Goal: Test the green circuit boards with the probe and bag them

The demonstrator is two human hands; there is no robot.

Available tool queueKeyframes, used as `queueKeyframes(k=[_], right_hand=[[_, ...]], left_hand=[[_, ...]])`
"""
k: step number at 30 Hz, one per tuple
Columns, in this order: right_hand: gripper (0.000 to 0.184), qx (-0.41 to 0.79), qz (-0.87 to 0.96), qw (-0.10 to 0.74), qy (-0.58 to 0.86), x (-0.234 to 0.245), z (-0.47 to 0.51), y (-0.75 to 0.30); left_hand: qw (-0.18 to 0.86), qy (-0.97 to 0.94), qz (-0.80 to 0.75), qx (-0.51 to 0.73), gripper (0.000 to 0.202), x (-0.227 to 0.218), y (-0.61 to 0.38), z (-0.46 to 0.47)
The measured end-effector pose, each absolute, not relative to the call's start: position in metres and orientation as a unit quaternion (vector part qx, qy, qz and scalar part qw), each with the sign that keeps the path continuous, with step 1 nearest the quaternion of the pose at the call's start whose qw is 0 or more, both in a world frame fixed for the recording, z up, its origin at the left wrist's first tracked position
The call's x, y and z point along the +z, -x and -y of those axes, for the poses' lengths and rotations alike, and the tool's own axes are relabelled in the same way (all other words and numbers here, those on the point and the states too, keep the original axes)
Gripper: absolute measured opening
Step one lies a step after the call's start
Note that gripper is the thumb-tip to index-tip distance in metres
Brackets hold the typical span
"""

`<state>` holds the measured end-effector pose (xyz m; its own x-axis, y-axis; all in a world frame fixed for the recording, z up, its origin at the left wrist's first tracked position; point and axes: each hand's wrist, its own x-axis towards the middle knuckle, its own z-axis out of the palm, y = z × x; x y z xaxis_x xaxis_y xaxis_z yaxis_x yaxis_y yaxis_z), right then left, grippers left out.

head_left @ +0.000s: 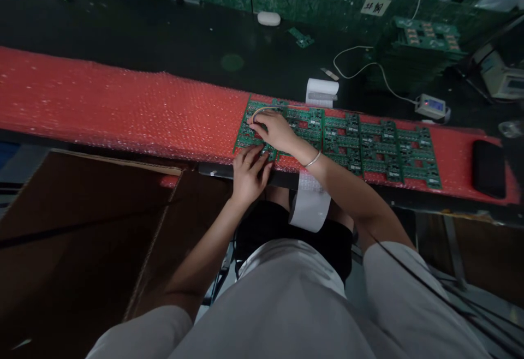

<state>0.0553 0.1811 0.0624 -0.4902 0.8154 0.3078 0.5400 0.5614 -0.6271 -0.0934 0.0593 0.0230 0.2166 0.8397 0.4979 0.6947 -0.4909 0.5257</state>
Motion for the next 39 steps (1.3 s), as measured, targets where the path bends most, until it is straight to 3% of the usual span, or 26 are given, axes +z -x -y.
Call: queueKeyframes(k=[6, 12, 16, 22, 39], right_hand=[[0.020, 0.219, 0.834, 0.295, 0.411, 0.052, -0.189, -0.056], [0.018, 0.217, 0.827, 0.290, 0.431, 0.049, -0.190, -0.056], [0.017, 0.206, 0.830, 0.273, 0.440, 0.053, -0.188, -0.056], [0.016, 0.184, 0.834, 0.257, 0.452, 0.055, -0.187, -0.055], [0.016, 0.204, 0.827, 0.280, 0.443, 0.053, -0.187, -0.055]], left_hand=[[0.059, -0.781, -0.470, 0.408, 0.027, 0.030, 0.081, -0.047], [0.158, -0.853, -0.351, 0.352, 0.019, 0.027, 0.023, -0.010], [0.150, -0.884, -0.317, 0.310, 0.021, 0.012, -0.011, 0.003], [0.120, -0.879, -0.346, 0.306, 0.023, -0.005, -0.026, 0.005], [0.181, -0.841, -0.390, 0.328, 0.017, 0.001, -0.031, 0.006]])
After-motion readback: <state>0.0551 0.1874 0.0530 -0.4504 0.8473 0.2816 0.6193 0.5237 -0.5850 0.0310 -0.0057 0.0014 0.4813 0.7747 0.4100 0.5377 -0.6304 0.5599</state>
